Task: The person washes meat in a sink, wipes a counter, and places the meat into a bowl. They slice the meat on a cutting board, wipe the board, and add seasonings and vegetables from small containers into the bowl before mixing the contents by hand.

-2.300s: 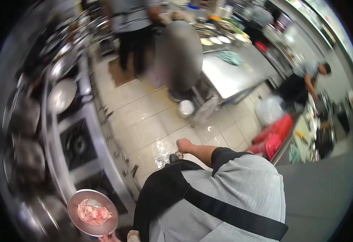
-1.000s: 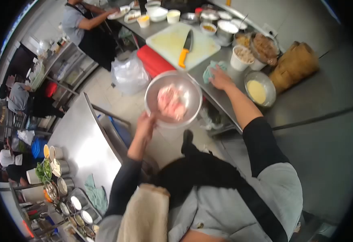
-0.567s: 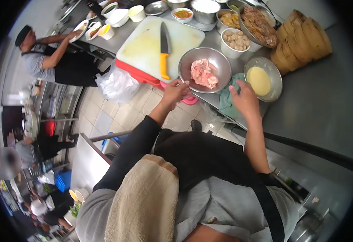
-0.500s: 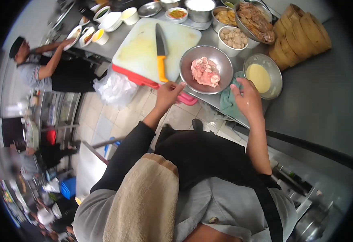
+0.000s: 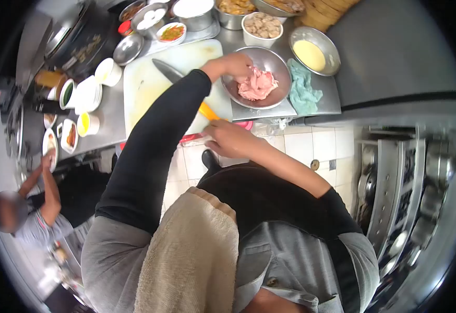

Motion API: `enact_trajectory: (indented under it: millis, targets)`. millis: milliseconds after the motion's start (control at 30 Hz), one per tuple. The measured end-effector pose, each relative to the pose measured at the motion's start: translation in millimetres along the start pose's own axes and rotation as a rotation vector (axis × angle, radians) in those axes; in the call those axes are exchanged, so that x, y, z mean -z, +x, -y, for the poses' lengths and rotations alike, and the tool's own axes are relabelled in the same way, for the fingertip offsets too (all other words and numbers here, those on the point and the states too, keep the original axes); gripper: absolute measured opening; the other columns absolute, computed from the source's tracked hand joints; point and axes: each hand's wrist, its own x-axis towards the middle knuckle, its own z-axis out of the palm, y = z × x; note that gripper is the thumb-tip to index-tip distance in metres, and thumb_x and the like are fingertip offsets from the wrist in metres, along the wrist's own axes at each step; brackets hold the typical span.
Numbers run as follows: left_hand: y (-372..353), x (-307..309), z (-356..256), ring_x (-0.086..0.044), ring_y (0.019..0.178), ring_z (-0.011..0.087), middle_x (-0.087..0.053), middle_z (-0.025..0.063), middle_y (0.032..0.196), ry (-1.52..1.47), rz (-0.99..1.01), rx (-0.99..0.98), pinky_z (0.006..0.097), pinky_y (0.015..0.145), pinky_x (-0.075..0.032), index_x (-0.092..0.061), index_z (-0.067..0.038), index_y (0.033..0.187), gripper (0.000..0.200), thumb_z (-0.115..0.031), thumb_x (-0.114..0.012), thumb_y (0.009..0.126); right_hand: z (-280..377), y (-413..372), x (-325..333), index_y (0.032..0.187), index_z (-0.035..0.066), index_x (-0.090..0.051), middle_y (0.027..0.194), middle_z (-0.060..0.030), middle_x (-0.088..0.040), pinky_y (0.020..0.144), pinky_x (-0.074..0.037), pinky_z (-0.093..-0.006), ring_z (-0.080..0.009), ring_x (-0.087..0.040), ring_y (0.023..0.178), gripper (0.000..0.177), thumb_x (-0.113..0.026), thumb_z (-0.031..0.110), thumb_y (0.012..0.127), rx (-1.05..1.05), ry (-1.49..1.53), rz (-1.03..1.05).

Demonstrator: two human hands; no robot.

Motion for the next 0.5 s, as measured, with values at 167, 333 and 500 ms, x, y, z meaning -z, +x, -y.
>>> enact_trajectory:
  millis: [167,333,500]
  targets:
    - [-37.6,64.8,-13.0,-0.062,0.080,0.0146,-0.070,0.0063,0.091,-0.731,0.000,0.086,0.0278,0.073,-0.049,-0.071,0.000,0.098,0.032,-0.029,-0.064,0.085,-22.1,69.4,-45.6,0.108,0.002,-0.061,0.113,-0.0217,-0.056,0.088,-0.050,-0.0504,-0.0385,-0.062,0.100,0.029,-0.067,0.017,0.084,-0.085,-0.381,-0.291]
    - [-108.9,113.9,-7.2,-0.064,0.084,0.0140,-0.067,0.0041,0.098,-1.016,-0.134,0.136,0.0288,0.077,-0.052,-0.068,-0.001,0.103,0.027,-0.025,-0.064,0.092,-41.7,111.2,-54.8,0.115,0.000,-0.054,0.114,-0.0253,-0.055,0.083,-0.056,-0.0496,-0.0385,-0.065,0.097,0.029,-0.056,0.014,0.090,-0.368,-0.306,-0.328]
    - [-203.5,102.0,6.8,-0.067,0.104,0.0203,-0.067,0.0100,0.113,-1.598,-0.372,0.100,0.0360,0.091,-0.055,-0.060,0.001,0.120,0.028,-0.016,-0.056,0.098,-22.8,61.5,-26.8,0.118,-0.006,-0.051,0.113,-0.0327,-0.059,0.089,-0.052,-0.0541,-0.0519,-0.061,0.101,0.037,-0.054,0.012,0.086,-0.484,-0.064,-0.297]
